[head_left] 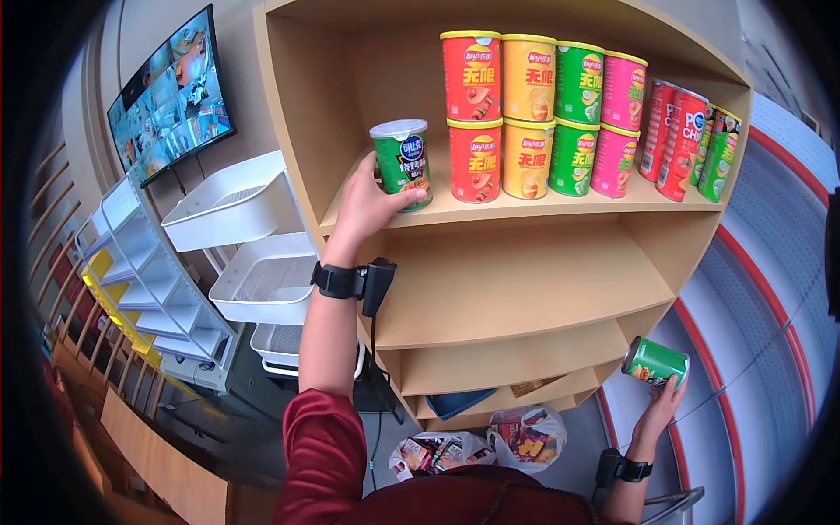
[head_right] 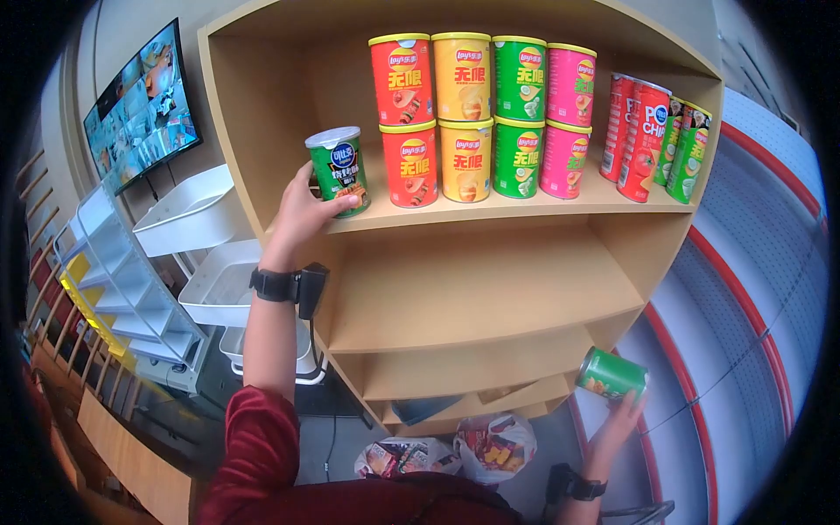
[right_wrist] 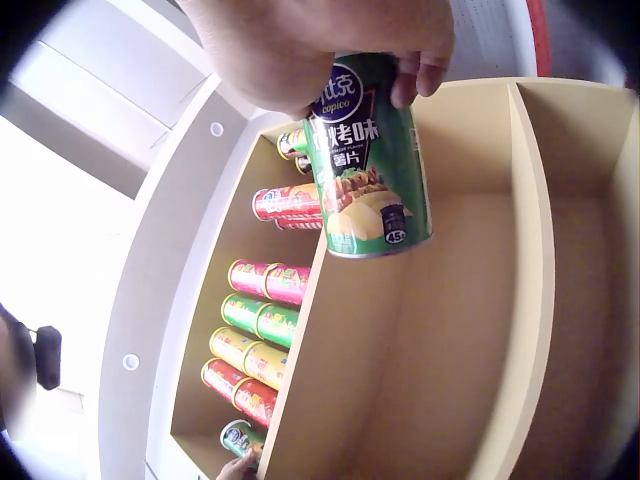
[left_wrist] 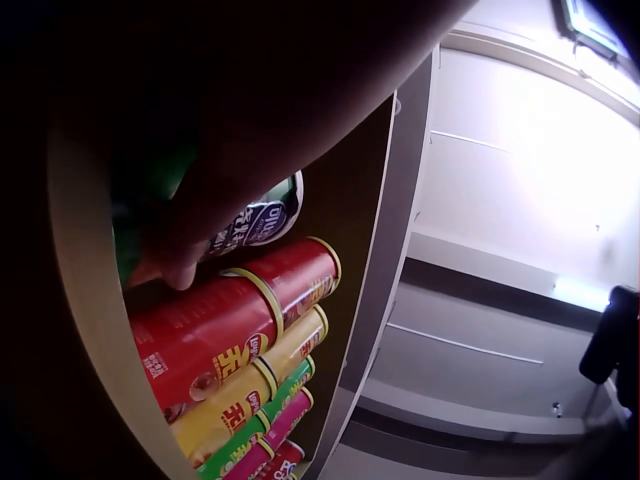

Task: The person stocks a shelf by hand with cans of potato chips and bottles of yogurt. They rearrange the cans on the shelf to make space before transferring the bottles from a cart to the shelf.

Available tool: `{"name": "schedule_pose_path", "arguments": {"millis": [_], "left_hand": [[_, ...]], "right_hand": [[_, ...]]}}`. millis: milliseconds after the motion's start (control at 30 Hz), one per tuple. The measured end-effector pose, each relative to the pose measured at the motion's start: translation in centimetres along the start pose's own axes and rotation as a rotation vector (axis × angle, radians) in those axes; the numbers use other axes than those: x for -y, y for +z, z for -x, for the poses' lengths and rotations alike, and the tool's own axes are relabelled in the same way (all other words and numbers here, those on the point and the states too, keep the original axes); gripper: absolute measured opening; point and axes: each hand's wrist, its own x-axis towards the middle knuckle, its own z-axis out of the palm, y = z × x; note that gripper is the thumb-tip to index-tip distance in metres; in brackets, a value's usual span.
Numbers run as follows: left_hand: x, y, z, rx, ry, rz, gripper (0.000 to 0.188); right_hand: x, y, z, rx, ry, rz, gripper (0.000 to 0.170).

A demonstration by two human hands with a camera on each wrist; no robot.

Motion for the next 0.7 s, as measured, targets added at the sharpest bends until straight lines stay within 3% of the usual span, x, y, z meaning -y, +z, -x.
{"name": "schedule_pose_path", "arguments": {"millis": [367, 700], "left_hand": [[0.2, 0.3, -1.3, 0.174, -0.051, 0.291, 0.086], [1.0, 0.5, -1.4, 0.190, -0.026, 0.303, 0.085]], "right_hand": [[-1.2, -1.0, 0.2, 0.006, 0.013, 0.018, 0.049], [-1.3, -0.7, 1.1, 0.035, 0.022, -0.012, 0.048]]}}
